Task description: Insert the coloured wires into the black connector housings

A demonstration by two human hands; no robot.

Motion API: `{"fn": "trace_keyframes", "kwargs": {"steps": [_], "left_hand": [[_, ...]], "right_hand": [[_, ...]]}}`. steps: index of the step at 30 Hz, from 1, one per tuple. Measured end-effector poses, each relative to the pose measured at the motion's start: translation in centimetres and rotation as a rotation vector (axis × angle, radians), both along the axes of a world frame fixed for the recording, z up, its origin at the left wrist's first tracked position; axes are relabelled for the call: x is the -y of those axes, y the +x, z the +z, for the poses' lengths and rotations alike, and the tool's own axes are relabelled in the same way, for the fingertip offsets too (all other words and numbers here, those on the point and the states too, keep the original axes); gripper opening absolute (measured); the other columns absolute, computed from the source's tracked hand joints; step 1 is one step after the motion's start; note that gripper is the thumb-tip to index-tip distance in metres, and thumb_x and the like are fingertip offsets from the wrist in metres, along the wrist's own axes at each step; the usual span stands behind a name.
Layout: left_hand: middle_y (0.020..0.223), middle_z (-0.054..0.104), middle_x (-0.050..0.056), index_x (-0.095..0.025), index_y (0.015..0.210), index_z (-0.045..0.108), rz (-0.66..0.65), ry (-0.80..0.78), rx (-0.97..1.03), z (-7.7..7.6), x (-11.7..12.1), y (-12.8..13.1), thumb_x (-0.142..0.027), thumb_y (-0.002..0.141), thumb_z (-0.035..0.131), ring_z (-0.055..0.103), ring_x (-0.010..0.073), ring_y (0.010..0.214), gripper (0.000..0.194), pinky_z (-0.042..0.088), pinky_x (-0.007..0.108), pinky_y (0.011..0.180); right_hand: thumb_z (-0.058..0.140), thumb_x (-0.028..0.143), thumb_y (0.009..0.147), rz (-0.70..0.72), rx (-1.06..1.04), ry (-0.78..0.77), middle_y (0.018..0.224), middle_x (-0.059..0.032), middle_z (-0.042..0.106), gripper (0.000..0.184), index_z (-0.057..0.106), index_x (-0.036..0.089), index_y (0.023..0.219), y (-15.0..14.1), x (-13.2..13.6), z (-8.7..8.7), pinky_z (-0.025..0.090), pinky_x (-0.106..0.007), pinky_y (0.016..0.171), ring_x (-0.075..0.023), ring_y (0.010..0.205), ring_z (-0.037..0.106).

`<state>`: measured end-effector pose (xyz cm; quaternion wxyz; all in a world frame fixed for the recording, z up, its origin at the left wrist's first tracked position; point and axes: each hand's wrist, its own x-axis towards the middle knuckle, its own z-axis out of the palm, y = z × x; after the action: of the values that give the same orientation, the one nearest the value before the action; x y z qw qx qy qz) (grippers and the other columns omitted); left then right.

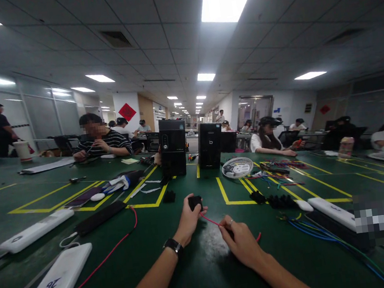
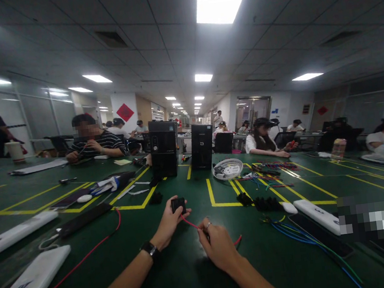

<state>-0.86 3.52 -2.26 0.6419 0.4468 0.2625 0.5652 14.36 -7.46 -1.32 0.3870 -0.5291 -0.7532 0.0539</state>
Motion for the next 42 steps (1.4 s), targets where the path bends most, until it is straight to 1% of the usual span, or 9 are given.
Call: {"fn": "trace_keyframes", "kwargs": {"steps": [3,6,11,14,18,22,29,37,42], "left_hand": [[0.109,0.06,0.012,-0.023,0.123,0.041,-0.018,0.091,-0.087,-0.1,0.0,-0.3,-0.021,0.076,0.065,0.067,0.0184,0.08,0.053,0.052,0.034,0.077],[0.11,0.061,0.012,-0.022,0.124,0.042,-0.007,0.154,-0.125,0.2,0.1,-0.5,-0.023,0.076,0.065,0.068,0.0194,0.082,0.053,0.051,0.034,0.08],[0.112,0.06,0.014,-0.023,0.128,0.032,-0.021,0.083,-0.002,0.5,0.2,-0.3,-0.028,0.081,0.061,0.068,0.0201,0.083,0.056,0.049,0.043,0.085],[0.11,0.061,0.013,-0.023,0.128,0.032,-0.03,0.08,0.016,0.4,0.2,-0.3,-0.029,0.079,0.063,0.068,0.0201,0.083,0.058,0.05,0.043,0.085],[0.107,0.061,0.012,-0.022,0.127,0.035,-0.049,0.122,-0.034,0.4,0.0,-0.6,-0.027,0.076,0.065,0.068,0.0196,0.081,0.059,0.05,0.042,0.084],[0.108,0.061,0.011,-0.023,0.124,0.035,-0.102,0.124,-0.052,0.5,-0.1,-0.8,-0.025,0.078,0.061,0.067,0.0179,0.077,0.053,0.051,0.042,0.082],[0.11,0.059,0.009,-0.025,0.113,0.037,-0.167,0.092,0.066,1.0,-0.1,-1.0,-0.017,0.076,0.05,0.066,0.0174,0.076,0.04,0.053,0.042,0.073],[0.113,0.058,0.01,-0.024,0.112,0.037,-0.115,0.093,0.011,1.0,0.0,-0.9,-0.014,0.073,0.053,0.066,0.018,0.08,0.043,0.054,0.039,0.072],[0.11,0.06,0.013,-0.021,0.114,0.035,-0.066,0.123,-0.065,1.0,0.1,-0.8,-0.016,0.076,0.053,0.067,0.0185,0.076,0.042,0.054,0.043,0.076]], "right_hand": [[0.039,0.026,0.092,-0.006,0.011,0.02,0.065,0.0003,0.058,0.018,0.053,0.02,0.085,0.1,0.2,0.2,0.036,-0.022,0.057,-0.0133,0.058,0.056],[0.038,0.026,0.093,-0.014,0.023,0.023,0.068,-0.0004,0.06,0.018,0.053,0.02,0.085,0.0,0.2,0.0,0.036,-0.022,0.058,-0.0135,0.06,0.057],[0.039,0.023,0.092,0.052,0.12,-0.049,0.069,-0.0001,0.06,0.015,0.052,0.02,0.088,-0.9,0.1,-0.9,0.035,-0.021,0.059,-0.0146,0.063,0.058],[0.039,0.023,0.092,0.07,0.147,-0.06,0.068,0.0009,0.059,0.013,0.052,0.021,0.089,-1.1,0.2,-0.9,0.033,-0.021,0.059,-0.0146,0.063,0.058],[0.037,0.025,0.094,0.03,0.112,-0.04,0.067,0.0009,0.058,0.017,0.052,0.021,0.087,-0.7,0.2,-0.3,0.033,-0.022,0.058,-0.0144,0.061,0.056],[0.036,0.027,0.094,0.024,0.071,-0.034,0.068,0.0001,0.058,0.019,0.052,0.02,0.085,-0.3,0.1,0.0,0.033,-0.021,0.059,-0.0139,0.062,0.056],[0.036,0.028,0.094,0.009,0.079,-0.051,0.067,-0.0003,0.057,0.02,0.052,0.019,0.086,-0.4,0.1,0.0,0.033,-0.022,0.06,-0.0137,0.06,0.055],[0.035,0.026,0.094,0.028,0.153,-0.06,0.066,0.0004,0.058,0.018,0.052,0.02,0.09,-0.6,0.2,0.0,0.031,-0.022,0.058,-0.0131,0.058,0.054],[0.035,0.026,0.094,0.043,0.204,-0.08,0.068,0.0002,0.06,0.019,0.053,0.02,0.092,-0.6,0.4,0.0,0.031,-0.022,0.058,-0.0133,0.06,0.056]]}}
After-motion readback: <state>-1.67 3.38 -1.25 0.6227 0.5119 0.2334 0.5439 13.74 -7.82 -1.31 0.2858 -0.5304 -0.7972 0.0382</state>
